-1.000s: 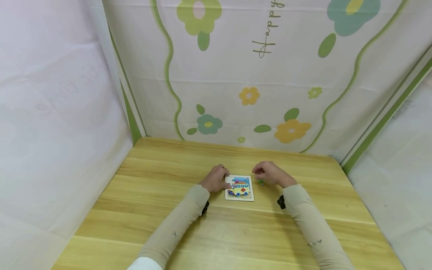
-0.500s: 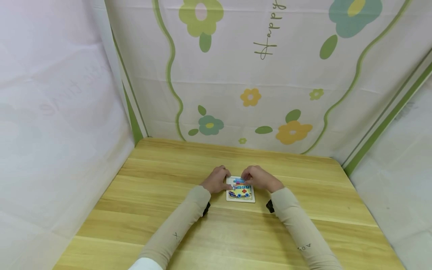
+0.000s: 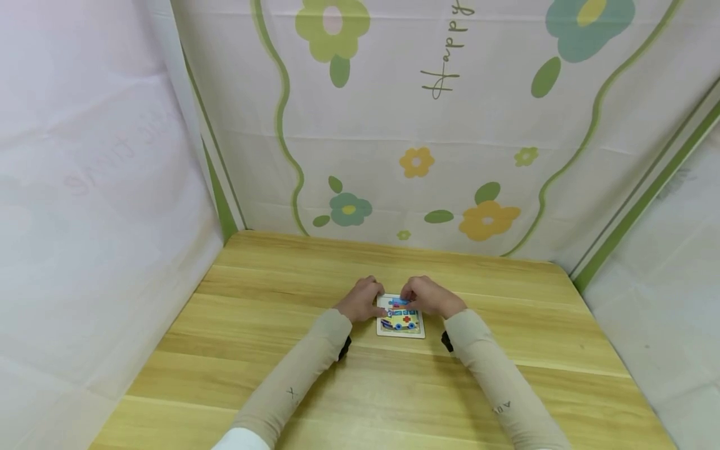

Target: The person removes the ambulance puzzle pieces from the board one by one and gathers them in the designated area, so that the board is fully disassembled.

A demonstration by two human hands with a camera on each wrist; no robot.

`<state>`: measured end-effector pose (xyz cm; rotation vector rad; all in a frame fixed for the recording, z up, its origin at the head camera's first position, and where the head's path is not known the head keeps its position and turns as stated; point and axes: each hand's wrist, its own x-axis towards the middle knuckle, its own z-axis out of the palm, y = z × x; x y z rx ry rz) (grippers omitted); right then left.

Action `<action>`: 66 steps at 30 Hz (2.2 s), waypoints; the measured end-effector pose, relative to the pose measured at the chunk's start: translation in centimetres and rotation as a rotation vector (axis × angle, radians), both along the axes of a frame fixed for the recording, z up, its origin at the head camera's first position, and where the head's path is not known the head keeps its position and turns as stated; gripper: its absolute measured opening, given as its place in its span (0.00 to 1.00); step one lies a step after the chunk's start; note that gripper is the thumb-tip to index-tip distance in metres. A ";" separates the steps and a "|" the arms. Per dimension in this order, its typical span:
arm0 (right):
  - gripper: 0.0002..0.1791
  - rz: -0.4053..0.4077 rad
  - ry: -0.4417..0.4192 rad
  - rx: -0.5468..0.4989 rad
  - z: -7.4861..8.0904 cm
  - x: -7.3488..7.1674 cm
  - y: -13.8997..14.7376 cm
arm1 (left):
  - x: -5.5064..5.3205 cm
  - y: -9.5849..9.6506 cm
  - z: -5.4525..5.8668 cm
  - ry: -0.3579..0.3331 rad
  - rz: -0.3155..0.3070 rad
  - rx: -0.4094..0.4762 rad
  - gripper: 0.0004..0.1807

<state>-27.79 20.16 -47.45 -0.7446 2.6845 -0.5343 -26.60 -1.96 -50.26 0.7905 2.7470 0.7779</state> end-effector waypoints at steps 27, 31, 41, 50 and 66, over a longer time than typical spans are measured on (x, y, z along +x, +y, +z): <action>0.04 0.033 0.015 -0.038 0.4 0.5 0.3 | -0.4 1.9 -0.1 0.029 -0.130 0.051 0.21; 0.05 0.015 0.002 -0.048 0.3 0.5 0.2 | -0.6 1.7 -0.6 0.016 -0.114 0.083 0.21; 0.09 -0.064 -0.033 -0.076 -0.9 0.1 0.9 | -0.3 1.8 -0.5 0.005 -0.104 0.090 0.23; 0.10 -0.085 -0.086 -0.077 -0.5 -0.1 0.5 | -0.2 1.9 -0.2 0.005 -0.095 0.073 0.23; 0.10 -0.133 -0.090 -0.190 -1.2 -0.1 1.4 | -0.3 1.9 -0.5 0.003 -0.077 0.061 0.22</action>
